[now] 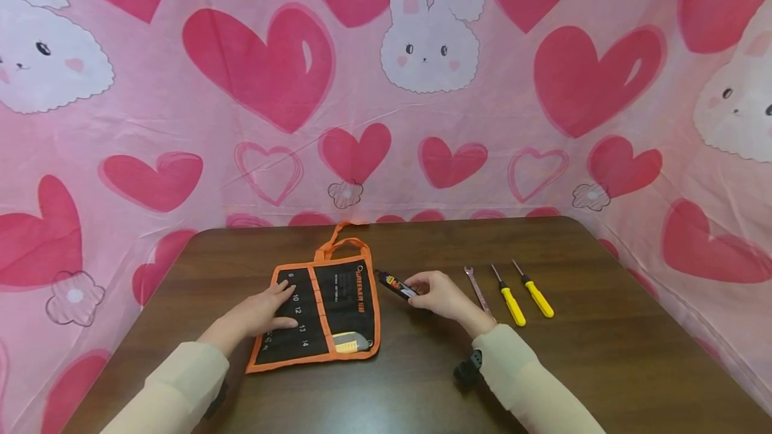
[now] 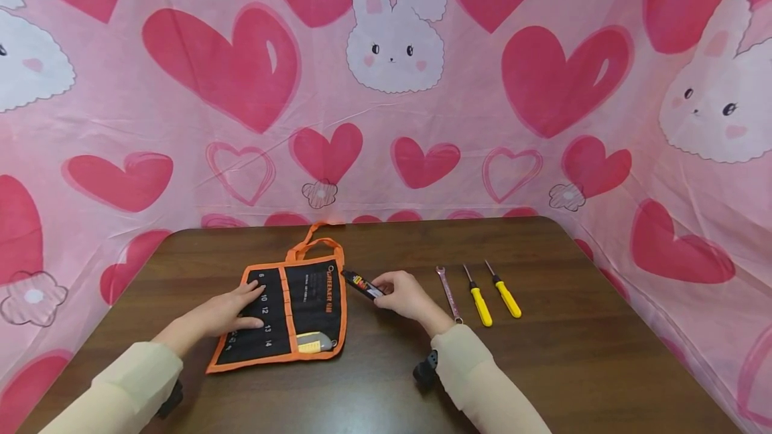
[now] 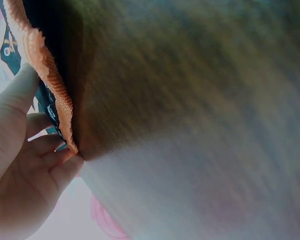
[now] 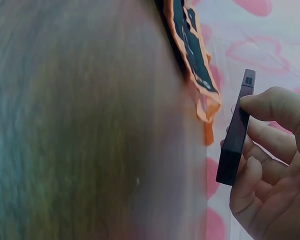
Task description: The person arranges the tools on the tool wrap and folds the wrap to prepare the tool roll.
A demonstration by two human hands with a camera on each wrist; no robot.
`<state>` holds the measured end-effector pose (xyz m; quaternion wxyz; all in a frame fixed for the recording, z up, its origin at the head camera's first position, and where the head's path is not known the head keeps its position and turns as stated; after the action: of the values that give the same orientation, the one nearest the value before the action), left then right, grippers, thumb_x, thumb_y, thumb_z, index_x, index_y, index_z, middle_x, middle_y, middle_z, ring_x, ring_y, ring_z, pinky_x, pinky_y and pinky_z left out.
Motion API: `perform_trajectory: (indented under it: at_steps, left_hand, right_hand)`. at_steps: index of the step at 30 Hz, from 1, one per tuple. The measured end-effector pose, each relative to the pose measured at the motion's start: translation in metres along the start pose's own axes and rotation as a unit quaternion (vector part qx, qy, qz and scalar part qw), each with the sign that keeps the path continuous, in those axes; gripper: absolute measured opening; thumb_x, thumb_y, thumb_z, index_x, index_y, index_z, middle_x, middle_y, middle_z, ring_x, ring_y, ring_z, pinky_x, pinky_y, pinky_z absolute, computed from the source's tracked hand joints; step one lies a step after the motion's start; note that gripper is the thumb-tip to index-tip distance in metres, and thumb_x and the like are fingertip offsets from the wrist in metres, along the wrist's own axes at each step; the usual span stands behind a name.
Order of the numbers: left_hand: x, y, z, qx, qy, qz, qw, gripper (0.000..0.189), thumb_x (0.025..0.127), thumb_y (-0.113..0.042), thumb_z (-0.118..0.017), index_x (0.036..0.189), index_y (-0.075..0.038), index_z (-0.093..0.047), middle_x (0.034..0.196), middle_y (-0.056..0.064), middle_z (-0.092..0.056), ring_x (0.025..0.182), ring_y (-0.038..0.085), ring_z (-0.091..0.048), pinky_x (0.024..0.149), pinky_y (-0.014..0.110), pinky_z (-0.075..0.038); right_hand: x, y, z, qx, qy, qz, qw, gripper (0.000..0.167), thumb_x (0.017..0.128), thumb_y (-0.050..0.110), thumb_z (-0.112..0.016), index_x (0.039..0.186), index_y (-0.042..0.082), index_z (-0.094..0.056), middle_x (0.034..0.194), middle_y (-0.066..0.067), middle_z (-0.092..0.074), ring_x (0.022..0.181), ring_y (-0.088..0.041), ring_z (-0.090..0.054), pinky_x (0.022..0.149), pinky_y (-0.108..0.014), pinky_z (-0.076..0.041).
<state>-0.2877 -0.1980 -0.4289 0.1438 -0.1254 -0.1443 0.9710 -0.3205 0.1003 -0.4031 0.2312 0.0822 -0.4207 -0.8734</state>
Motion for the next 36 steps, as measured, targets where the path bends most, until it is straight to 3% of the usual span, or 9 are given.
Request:
perform_trajectory:
  at_steps: [12, 26, 36]
  left_hand:
    - [-0.002, -0.002, 0.001, -0.001, 0.002, -0.004, 1.0000, 0.081, 0.079, -0.047, -0.066, 0.138, 0.003, -0.038, 0.143, 0.027, -0.028, 0.128, 0.045, -0.026, 0.097, 0.059, -0.029]
    - [-0.001, -0.004, 0.003, 0.005, 0.002, -0.007, 1.0000, 0.083, 0.078, -0.048, -0.066, 0.137, 0.003, -0.039, 0.141, 0.028, -0.029, 0.127, 0.045, -0.028, 0.097, 0.058, -0.030]
    - [0.001, -0.002, 0.001, 0.003, 0.004, -0.009, 0.9999, 0.083, 0.079, -0.049, -0.065, 0.138, 0.003, -0.038, 0.143, 0.027, -0.027, 0.129, 0.044, -0.026, 0.098, 0.058, -0.029]
  right_hand:
    - [0.008, 0.022, -0.034, -0.046, 0.040, 0.033, 0.9976, 0.022, 0.076, 0.003, -0.070, 0.098, 0.005, -0.068, 0.077, 0.002, -0.058, 0.067, -0.013, -0.050, 0.058, -0.026, -0.044]
    - [0.011, 0.034, -0.055, -0.080, 0.083, 0.061, 0.9914, 0.025, 0.076, 0.003, -0.072, 0.100, 0.003, -0.069, 0.087, 0.001, -0.064, 0.071, -0.010, -0.054, 0.067, -0.025, -0.048]
    - [0.014, 0.037, -0.065, -0.103, 0.111, 0.049, 0.9873, 0.027, 0.077, 0.006, -0.073, 0.104, 0.007, -0.070, 0.091, 0.004, -0.064, 0.075, -0.008, -0.053, 0.072, -0.024, -0.047]
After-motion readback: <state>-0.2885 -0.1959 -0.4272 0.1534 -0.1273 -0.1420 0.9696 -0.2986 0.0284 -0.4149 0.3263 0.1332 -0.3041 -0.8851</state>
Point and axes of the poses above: each hand's wrist, its own x-axis towards the middle knuckle, its own z-axis out of the back of the hand, y = z × x, the point moved 8 cm from there along x, towards the middle knuckle
